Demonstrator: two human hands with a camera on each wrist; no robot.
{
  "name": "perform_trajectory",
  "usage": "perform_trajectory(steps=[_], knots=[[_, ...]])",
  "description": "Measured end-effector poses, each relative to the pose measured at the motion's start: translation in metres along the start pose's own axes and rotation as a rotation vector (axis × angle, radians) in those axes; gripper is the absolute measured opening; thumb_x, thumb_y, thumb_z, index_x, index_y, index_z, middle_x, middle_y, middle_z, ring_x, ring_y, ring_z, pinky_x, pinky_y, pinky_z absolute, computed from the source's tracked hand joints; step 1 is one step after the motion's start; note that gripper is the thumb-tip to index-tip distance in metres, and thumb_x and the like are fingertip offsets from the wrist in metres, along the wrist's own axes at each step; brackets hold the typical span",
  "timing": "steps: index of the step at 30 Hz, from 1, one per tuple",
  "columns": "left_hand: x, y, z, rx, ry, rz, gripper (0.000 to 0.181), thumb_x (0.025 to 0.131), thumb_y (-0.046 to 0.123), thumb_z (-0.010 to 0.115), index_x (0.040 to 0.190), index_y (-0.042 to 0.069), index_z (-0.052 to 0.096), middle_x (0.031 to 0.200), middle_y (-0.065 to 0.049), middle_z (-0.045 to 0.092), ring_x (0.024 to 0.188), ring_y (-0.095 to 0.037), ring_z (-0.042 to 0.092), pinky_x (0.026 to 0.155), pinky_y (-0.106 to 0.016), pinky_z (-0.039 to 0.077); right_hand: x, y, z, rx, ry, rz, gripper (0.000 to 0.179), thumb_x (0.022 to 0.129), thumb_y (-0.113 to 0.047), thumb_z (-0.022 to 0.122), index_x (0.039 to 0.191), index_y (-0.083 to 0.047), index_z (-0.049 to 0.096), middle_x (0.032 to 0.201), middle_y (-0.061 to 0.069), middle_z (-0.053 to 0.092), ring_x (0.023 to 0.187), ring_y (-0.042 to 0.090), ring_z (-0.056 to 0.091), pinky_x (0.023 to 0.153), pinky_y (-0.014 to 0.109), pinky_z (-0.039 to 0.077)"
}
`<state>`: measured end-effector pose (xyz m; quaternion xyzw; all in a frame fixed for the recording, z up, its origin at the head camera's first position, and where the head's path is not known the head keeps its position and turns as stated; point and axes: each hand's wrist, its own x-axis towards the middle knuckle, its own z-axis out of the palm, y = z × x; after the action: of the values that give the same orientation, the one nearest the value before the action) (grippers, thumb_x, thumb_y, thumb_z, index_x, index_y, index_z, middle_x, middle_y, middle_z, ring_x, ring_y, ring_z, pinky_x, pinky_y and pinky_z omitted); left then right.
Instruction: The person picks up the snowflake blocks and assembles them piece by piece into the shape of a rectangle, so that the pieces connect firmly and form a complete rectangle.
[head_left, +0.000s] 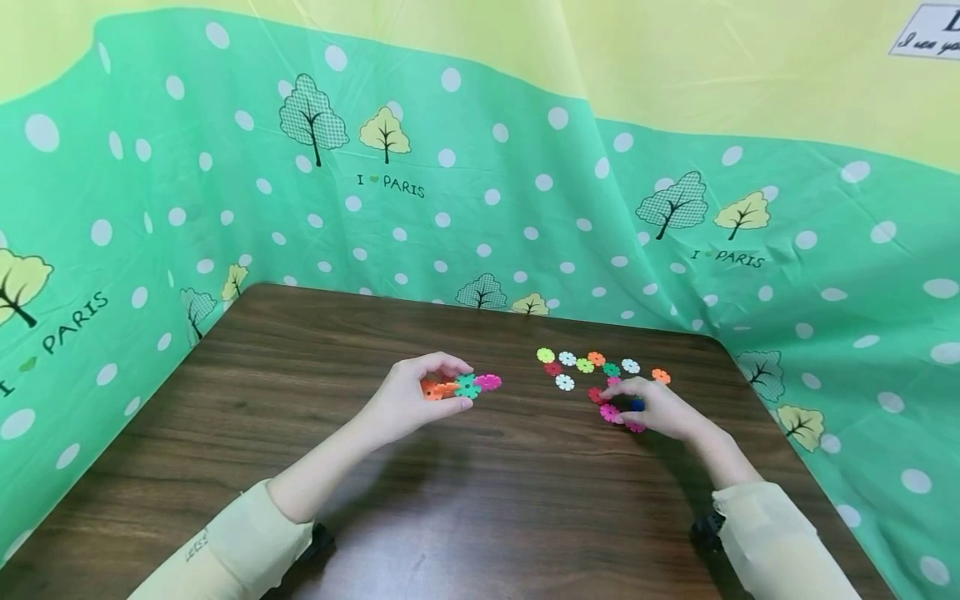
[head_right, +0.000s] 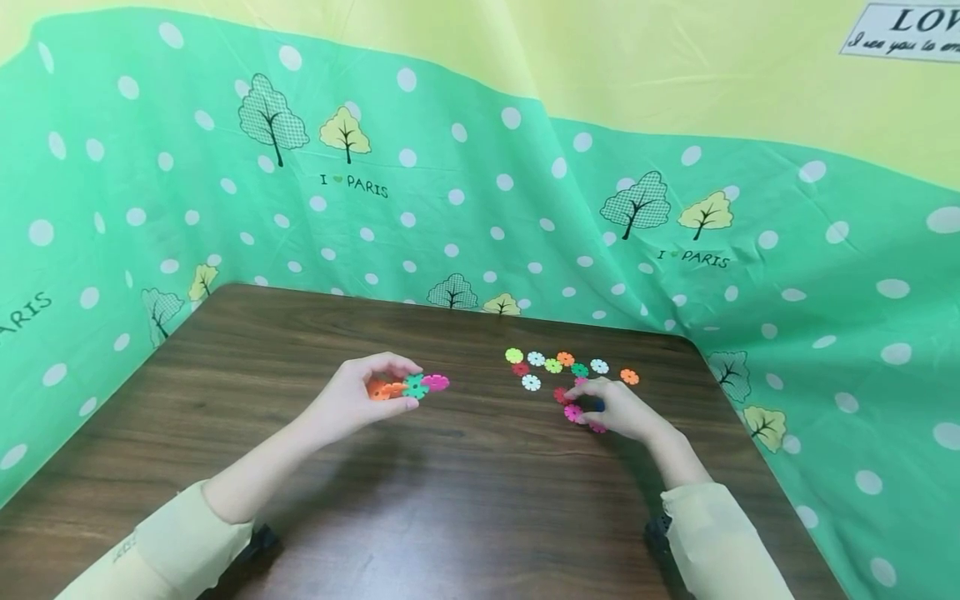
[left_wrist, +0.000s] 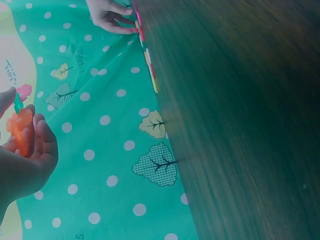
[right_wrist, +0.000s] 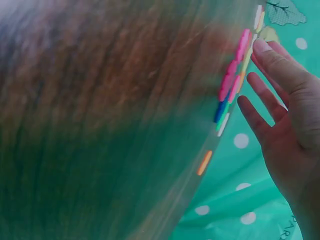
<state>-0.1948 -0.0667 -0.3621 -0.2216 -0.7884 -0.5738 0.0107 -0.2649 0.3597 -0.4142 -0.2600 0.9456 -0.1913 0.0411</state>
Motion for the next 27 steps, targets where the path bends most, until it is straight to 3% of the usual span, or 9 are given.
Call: perform_trajectory(steps=[11,20,27], knots=[[-0.001,0.004,0.000,-0.017,-0.010,-0.015,0.037,0.073,0.019,0.082,0.106,0.021,0.067,0.099,0.002,0.065,0.087,-0.015,0.061,0.070,-0.027,0.054,0.006,0.006,0.008,-0.018,0.021,-0.019,0.031,0.077,-0.014,0.078,0.107,-0.015,0.070,0.113,0.007,0.067,0.109,0.030,0.059,0.091,0.049,0.047],[-0.003,0.003,-0.001,0.005,-0.013,0.012,0.035,0.074,0.023,0.082,0.105,0.024,0.067,0.097,0.003,0.065,0.087,-0.015,0.062,0.070,-0.029,0.055,0.011,0.002,0.010,-0.014,0.004,-0.033,0.033,0.076,-0.007,0.077,0.108,-0.014,0.069,0.095,-0.004,0.068,0.088,0.015,0.062,0.080,0.037,0.053],[-0.002,0.005,-0.001,0.024,-0.011,0.016,0.034,0.074,0.020,0.082,0.104,0.023,0.067,0.096,0.004,0.065,0.088,-0.014,0.061,0.071,-0.029,0.055,0.012,0.001,0.010,-0.009,0.011,-0.078,0.039,0.074,-0.001,0.077,0.110,-0.012,0.067,0.105,0.000,0.065,0.084,0.016,0.058,0.070,0.029,0.051]])
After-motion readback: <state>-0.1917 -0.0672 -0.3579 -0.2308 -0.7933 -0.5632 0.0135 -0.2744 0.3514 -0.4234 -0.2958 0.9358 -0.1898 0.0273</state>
